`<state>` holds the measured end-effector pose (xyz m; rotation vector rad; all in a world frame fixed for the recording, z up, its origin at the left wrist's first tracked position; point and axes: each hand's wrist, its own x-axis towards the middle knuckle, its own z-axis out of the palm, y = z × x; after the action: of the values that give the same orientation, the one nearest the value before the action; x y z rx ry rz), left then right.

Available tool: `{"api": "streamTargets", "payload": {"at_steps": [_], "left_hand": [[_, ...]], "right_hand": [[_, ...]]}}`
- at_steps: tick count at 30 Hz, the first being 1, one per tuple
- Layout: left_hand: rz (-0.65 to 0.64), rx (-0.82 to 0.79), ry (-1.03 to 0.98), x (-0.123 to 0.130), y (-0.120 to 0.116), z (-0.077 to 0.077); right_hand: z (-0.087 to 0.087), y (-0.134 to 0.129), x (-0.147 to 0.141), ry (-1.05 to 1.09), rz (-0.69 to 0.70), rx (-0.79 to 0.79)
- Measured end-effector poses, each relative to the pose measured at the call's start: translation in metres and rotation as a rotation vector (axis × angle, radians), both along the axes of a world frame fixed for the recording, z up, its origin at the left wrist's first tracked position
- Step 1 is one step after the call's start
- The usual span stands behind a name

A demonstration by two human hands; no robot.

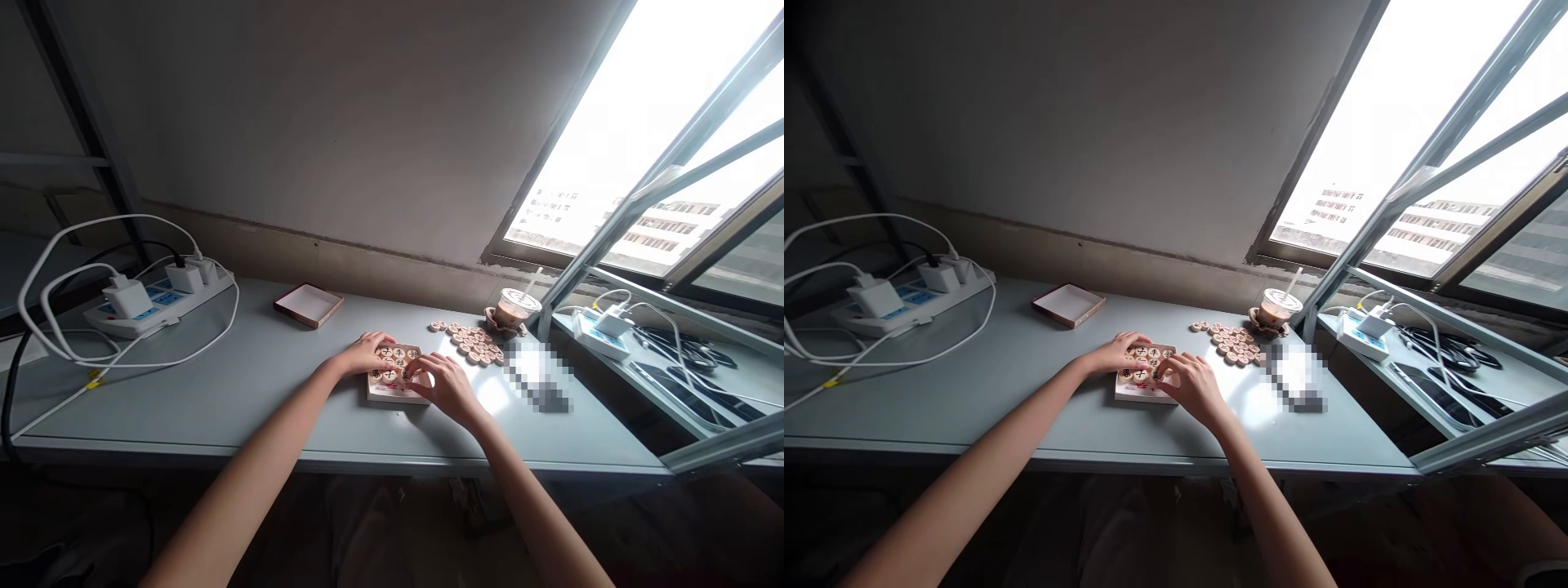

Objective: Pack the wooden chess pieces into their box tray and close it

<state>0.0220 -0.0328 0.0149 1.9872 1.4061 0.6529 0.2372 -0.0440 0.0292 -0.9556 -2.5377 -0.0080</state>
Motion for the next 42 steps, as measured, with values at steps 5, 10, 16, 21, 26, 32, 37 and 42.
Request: {"api": "streamTargets", "payload": {"at_steps": [5, 10, 16, 21, 26, 32, 37, 42], "left_hand": [[-0.008, 0.021, 0.016, 0.000, 0.000, -0.001], [0.198, 0.102, 0.073, 0.009, -0.002, -0.002], [0.215, 0.212, 0.165, 0.025, -0.006, 0.000], [0.182, 0.137, 0.289, 0.026, -0.001, -0.006], [0.175, 0.130, 0.296, 0.025, 0.002, -0.008], [0.171, 0.137, 0.277, 0.026, 0.001, -0.009], [0.165, 0.154, 0.278, 0.024, 0.002, -0.012], [0.157, 0.169, 0.281, 0.023, 0.001, -0.012]], "right_hand": [[0.000, -0.003, -0.003, 0.004, -0.004, 0.006], [0.002, 0.004, 0.004, -0.013, 0.005, 0.012], [-0.004, 0.075, 0.024, -0.040, -0.353, 0.128], [-0.022, 0.119, 0.034, -0.209, -0.476, 0.053], [-0.026, 0.101, 0.038, -0.167, -0.426, 0.099], [-0.006, 0.043, 0.044, -0.007, -0.369, 0.065], [0.006, 0.002, 0.035, -0.007, -0.198, -0.026], [0.008, -0.015, 0.017, -0.009, -0.270, 0.032]]}}
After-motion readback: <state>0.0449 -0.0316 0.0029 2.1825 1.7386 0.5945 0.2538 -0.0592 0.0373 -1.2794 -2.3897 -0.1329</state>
